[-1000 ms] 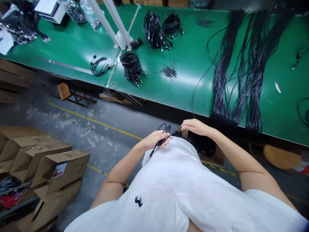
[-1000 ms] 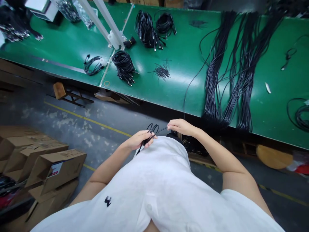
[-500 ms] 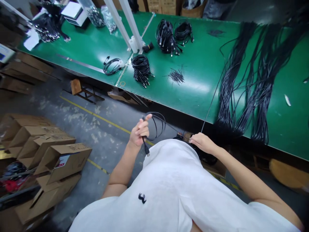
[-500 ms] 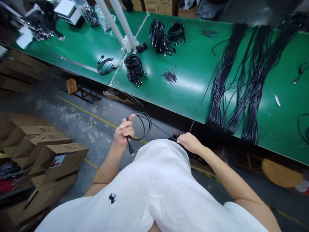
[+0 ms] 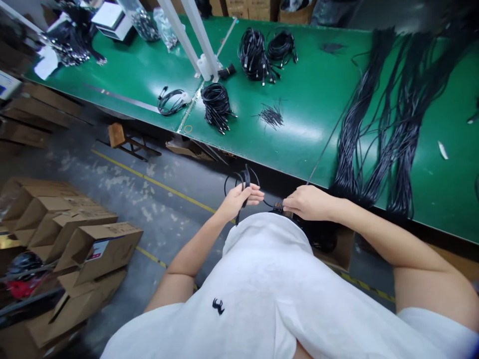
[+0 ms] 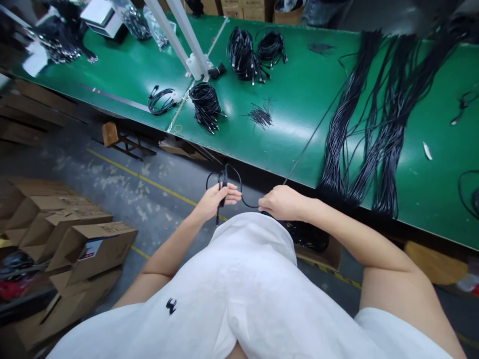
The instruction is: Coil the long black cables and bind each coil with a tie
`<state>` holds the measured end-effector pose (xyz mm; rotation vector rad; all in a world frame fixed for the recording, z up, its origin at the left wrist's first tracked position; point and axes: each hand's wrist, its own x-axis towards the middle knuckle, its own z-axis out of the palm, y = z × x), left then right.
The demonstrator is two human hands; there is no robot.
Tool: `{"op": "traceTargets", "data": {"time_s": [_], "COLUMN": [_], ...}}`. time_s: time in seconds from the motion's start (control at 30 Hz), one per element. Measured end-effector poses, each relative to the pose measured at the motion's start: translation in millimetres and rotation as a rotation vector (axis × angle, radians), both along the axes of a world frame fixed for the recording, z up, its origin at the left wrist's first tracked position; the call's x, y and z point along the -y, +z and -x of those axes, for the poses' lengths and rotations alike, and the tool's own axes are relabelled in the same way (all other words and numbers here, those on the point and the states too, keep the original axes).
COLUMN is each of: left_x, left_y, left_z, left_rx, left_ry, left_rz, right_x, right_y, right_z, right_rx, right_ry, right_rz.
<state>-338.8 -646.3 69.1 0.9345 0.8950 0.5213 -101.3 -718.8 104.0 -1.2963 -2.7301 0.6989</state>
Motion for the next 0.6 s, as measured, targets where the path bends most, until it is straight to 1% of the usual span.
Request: {"op": "traceTargets", "data": {"time_s": [0.07,0.13,0.17,0.23,0.3,0.37,0.5,0.57,0.6], "left_x": [-2,-6,-8,-11,-11,-10,-7,-9,-12], "left_y": [-8.3,-11.1,-10.7,-8.4,-6.6,-7.0,-9.6,-7.0,-4.1], "left_z": [-23,-41,-48,-57,-64,-73,-95,-101,-102], "left_rx": [0.003,0.001,0.005,0.042,0.099,0.118,0.113,0.132,0.147], "left_ry": [-0.077,-0.223,-0.313,-0.486,-0.583,-0.591,-0.493,-0.48,-0.479], "left_rz": [-0.085,-0.137,-0.127,-0.023,0.14,0.272,0.403,0.454,0.474], "right_x": [-15,-25,-28,-31,-30,-28,-28,-32,-35], "right_y": [3.6,3.2,1.9,-2.5,-8.2,-13.5,-25.6,-41.8,-54.3], "right_z": [-7,-19,-25,-37,-47,-53,-66,-83,-96], "right_rx": [-0.083,-0.169,-0.201,-0.236,-0.252,-0.284,-0.377,-0.437,-0.466], "right_ry": [0.057,0.029,-0.01,-0.109,-0.17,-0.181,-0.193,-0.213,-0.234], "right_rz": [0.073,0.137,0.15,0.136,0.12,0.127,0.13,0.148,0.159]}}
